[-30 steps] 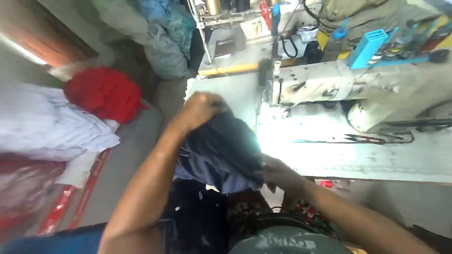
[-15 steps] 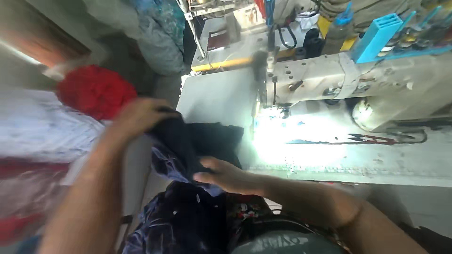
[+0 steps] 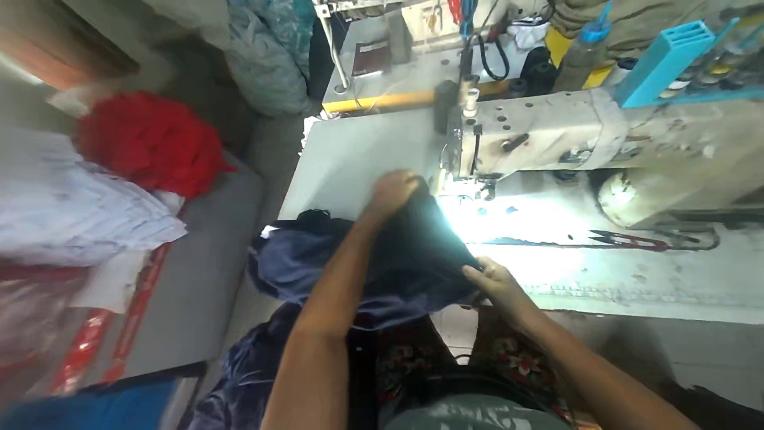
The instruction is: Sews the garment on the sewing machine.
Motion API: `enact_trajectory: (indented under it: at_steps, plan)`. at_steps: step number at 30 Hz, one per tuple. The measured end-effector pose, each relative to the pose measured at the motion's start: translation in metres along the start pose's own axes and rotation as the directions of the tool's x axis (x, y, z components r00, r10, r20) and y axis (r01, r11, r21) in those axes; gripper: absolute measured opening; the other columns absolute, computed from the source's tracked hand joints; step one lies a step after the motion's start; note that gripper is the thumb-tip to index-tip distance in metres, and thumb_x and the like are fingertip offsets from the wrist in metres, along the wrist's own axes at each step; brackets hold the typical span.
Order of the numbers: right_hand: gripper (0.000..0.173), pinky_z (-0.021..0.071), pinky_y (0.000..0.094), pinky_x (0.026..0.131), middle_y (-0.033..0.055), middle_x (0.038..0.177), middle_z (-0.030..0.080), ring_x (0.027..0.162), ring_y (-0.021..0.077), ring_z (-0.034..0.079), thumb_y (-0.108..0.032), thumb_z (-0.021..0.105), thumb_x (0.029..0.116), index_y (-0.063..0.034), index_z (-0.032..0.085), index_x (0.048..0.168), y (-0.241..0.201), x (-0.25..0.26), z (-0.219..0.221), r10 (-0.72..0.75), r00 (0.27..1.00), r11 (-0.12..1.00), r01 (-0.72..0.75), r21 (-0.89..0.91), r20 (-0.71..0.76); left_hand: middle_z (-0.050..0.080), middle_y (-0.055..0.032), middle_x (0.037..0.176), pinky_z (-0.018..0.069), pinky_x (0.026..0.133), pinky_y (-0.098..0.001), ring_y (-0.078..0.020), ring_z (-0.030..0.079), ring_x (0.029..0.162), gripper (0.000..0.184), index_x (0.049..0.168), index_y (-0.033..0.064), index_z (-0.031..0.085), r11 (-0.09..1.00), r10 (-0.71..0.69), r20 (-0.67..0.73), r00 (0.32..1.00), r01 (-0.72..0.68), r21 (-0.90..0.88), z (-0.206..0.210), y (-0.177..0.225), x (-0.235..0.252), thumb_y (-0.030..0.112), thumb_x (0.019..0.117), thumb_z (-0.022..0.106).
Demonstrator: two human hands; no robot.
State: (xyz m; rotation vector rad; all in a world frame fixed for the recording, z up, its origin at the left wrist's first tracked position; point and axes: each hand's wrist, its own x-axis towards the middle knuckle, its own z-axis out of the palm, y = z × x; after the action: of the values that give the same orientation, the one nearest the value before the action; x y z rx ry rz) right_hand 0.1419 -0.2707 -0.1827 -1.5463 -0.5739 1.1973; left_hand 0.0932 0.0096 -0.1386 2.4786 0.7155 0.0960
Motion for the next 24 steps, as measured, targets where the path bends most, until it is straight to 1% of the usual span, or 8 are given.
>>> enact_trajectory:
  at_steps: [4,6,8,11,14,16,19,24]
  plan:
    - [0.022,0.0500,0.0220,0.051,0.0029,0.075,0.067,0.053,0.0061,0.059,-0.021,0.055,0.1066,-0.0007,0.064,0.110,0.000,-0.006,-0.033,0.192,0.981,0.937,-0.174,-0.303,0.029,0.069,-0.0252,0.116,0.0475,0.098,-0.0604,-0.0415,0.065,0.113,0.030,0.117,-0.0013,0.069,0.995,-0.095,0.226,0.969,0.099,-0.009,0.054,0.007,0.023,0.023,0.1007,0.065]
    - [0.031,0.0525,0.0395,0.071,0.0103,0.085,0.069,0.073,0.0199,0.065,-0.029,0.057,0.1059,-0.0003,0.068,0.106,-0.015,-0.002,-0.044,0.160,0.987,0.740,-0.105,-0.664,0.022,0.069,-0.0232,0.114,0.0481,0.096,-0.0599,-0.0396,0.065,0.112,0.031,0.114,-0.0002,0.071,0.998,-0.069,0.219,0.973,0.067,0.016,0.070,0.002,0.032,0.026,0.0980,0.068]
    - [0.035,0.0520,0.0591,0.084,0.0224,0.096,0.072,0.091,0.0395,0.070,-0.029,0.061,0.1039,0.0040,0.072,0.108,-0.028,0.006,-0.046,-0.057,0.998,0.594,0.012,-0.804,-0.027,0.070,-0.0246,0.112,0.0488,0.094,-0.0611,-0.0408,0.066,0.110,0.033,0.112,-0.0022,0.071,0.997,-0.069,0.196,0.978,0.061,0.042,0.075,0.002,0.035,0.027,0.0965,0.069]
    - [0.024,0.0573,0.0561,0.075,0.0239,0.095,0.070,0.088,0.0417,0.071,-0.017,0.067,0.0988,0.0064,0.073,0.102,-0.022,0.038,-0.033,-0.544,0.839,0.381,0.259,-0.888,0.012,0.069,-0.0263,0.110,0.0488,0.092,-0.0615,-0.0416,0.066,0.107,0.036,0.109,-0.0055,0.070,0.996,-0.091,0.194,0.977,0.085,0.038,0.075,0.003,0.038,0.028,0.0956,0.070]
    - [0.024,0.0548,0.0549,0.095,0.0187,0.121,0.072,0.116,0.0395,0.068,-0.013,0.062,0.0991,-0.0014,0.074,0.116,0.006,0.074,-0.007,-0.726,0.673,0.172,0.374,-0.911,0.139,0.069,-0.0252,0.109,0.0496,0.092,-0.0600,-0.0399,0.066,0.106,0.038,0.110,-0.0053,0.069,0.995,-0.095,0.174,0.980,0.093,0.021,0.079,-0.001,0.039,0.029,0.0937,0.073]
    - [0.030,0.0468,0.0612,0.104,0.0177,0.134,0.068,0.128,0.0423,0.061,-0.013,0.058,0.1000,-0.0027,0.072,0.124,0.029,0.083,0.004,-0.733,0.665,0.144,0.357,-0.923,0.143,0.070,-0.0245,0.110,0.0491,0.094,-0.0596,-0.0393,0.066,0.108,0.039,0.115,-0.0049,0.068,0.995,-0.099,0.163,0.982,0.102,-0.015,0.079,-0.003,0.038,0.026,0.0925,0.074]
    - [0.038,0.0436,0.0685,0.102,0.0133,0.140,0.065,0.131,0.0438,0.058,-0.024,0.054,0.1037,-0.0066,0.067,0.134,0.045,0.076,0.005,-0.704,0.705,0.177,0.289,-0.941,0.085,0.070,-0.0240,0.109,0.0499,0.093,-0.0612,-0.0395,0.067,0.106,0.041,0.118,-0.0032,0.068,0.991,-0.102,0.157,0.982,0.114,-0.068,0.080,-0.005,0.037,0.025,0.0898,0.076]
    - [0.041,0.0388,0.0726,0.102,0.0112,0.138,0.066,0.132,0.0420,0.058,-0.030,0.050,0.1039,-0.0070,0.069,0.132,0.042,0.073,-0.001,-0.711,0.701,0.150,0.223,-0.963,0.052,0.066,-0.0242,0.126,0.0463,0.103,-0.0573,-0.0385,0.063,0.121,0.050,0.129,-0.0031,0.063,0.988,-0.143,0.206,0.968,0.153,-0.032,0.072,0.007,0.041,0.028,0.0914,0.076]
